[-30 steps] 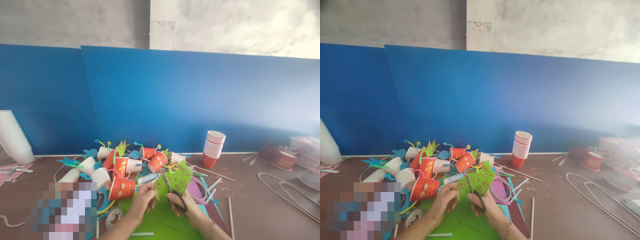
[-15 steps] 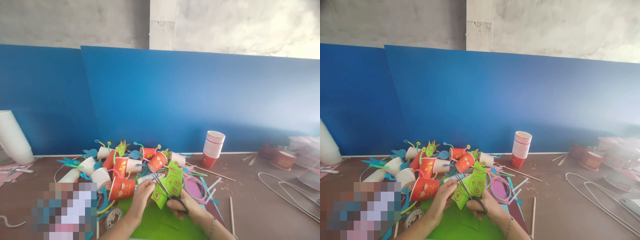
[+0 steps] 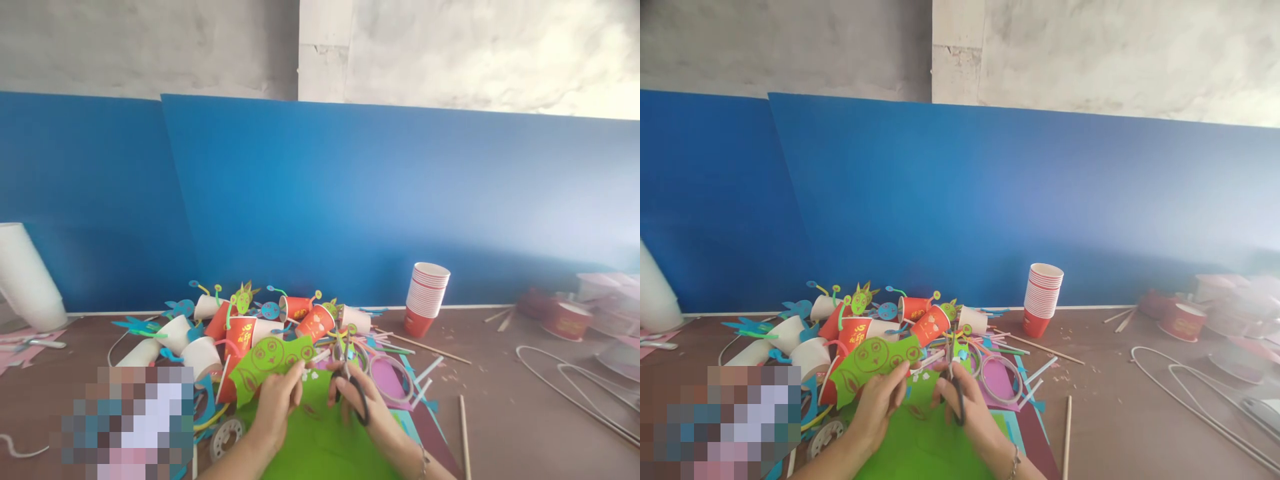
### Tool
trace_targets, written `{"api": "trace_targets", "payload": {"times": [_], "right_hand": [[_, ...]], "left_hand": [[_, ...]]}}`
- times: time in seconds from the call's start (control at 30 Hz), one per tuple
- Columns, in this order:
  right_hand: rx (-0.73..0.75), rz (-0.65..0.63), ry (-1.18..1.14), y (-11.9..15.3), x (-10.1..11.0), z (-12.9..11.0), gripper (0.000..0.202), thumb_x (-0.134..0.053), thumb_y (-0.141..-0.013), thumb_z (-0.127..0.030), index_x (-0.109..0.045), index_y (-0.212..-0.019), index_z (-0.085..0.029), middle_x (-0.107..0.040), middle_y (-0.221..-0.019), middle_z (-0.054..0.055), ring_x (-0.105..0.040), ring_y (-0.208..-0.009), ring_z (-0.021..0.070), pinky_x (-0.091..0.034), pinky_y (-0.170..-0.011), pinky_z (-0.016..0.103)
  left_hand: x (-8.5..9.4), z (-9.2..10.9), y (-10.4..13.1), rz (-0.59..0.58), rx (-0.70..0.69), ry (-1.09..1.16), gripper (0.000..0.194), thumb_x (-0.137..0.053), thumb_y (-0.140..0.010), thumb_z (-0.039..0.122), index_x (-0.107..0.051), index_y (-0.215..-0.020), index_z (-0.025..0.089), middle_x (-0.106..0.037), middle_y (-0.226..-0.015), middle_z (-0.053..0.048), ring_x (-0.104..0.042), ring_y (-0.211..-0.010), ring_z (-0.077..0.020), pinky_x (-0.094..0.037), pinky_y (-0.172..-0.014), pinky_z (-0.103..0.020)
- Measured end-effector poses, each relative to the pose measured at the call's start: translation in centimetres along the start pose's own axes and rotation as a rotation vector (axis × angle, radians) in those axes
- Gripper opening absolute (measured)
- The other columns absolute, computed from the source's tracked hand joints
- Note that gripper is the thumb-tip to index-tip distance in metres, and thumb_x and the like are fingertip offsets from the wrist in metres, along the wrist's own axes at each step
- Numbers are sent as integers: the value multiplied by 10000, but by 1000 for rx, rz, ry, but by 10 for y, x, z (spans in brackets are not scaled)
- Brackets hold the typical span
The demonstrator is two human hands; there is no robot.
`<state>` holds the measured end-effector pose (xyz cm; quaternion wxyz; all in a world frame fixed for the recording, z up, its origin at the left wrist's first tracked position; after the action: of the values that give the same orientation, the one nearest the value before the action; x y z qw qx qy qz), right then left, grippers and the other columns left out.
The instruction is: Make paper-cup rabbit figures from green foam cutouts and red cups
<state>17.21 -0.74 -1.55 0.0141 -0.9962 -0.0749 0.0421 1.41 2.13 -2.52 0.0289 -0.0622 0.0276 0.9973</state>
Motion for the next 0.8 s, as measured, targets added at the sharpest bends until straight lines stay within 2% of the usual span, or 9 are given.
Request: {"api": "trace_targets", "payload": {"times": [0.13, 0.23, 0.43, 0.67, 0.8], "right_hand": [[-98, -165, 48, 9, -25, 7, 441, -597, -781, -601, -509, -949, -203, -591, -662, -24, -504, -516, 112, -364, -437, 204], [-89, -222, 72, 13, -36, 12, 457, -584, -784, -626, -501, -924, -199, -574, -662, -25, -482, -527, 99, -367, -438, 190], [-35, -169, 57, 11, -37, 14, 494, -570, -769, -670, -491, -909, -203, -517, -665, -36, -470, -531, 97, -385, -431, 188], [-22, -145, 47, 10, -36, 18, 486, -570, -780, -660, -495, -927, -202, -511, -672, -42, -428, -493, 75, -361, -417, 178], [-9, -115, 31, 10, -36, 19, 492, -565, -779, -669, -496, -923, -205, -503, -679, -44, -427, -491, 72, -365, -414, 173]], "left_hand": [[1, 1, 2, 76, 6, 40, 604, -633, -684, 631, -347, -361, 208, -238, -398, 68, -245, -423, -85, -212, -470, -251], [-4, 1, 7, 70, 33, 57, 600, -648, -680, 612, -345, -355, 209, -244, -390, 68, -276, -417, -86, -261, -471, -245], [-20, -4, 20, -65, 143, 236, 633, -662, -638, 630, -286, -321, 232, -188, -349, 78, -352, -325, -111, -321, -398, -261], [-21, -11, 19, -32, 239, 280, 600, -721, -573, 601, -301, -357, 231, -201, -347, 90, -283, -326, -79, -301, -380, -245], [-21, -13, 20, -62, 251, 282, 596, -712, -586, 619, -328, -371, 216, -214, -350, 88, -295, -347, -74, -295, -400, -230]]}}
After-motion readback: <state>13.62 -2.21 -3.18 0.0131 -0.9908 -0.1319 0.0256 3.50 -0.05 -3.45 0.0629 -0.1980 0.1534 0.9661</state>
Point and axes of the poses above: each hand's wrist, its own y-axis away from the middle knuckle, its own x-axis out of the back of the hand, z = x × y, the point moved 4 cm from there along -y, towards the middle knuckle
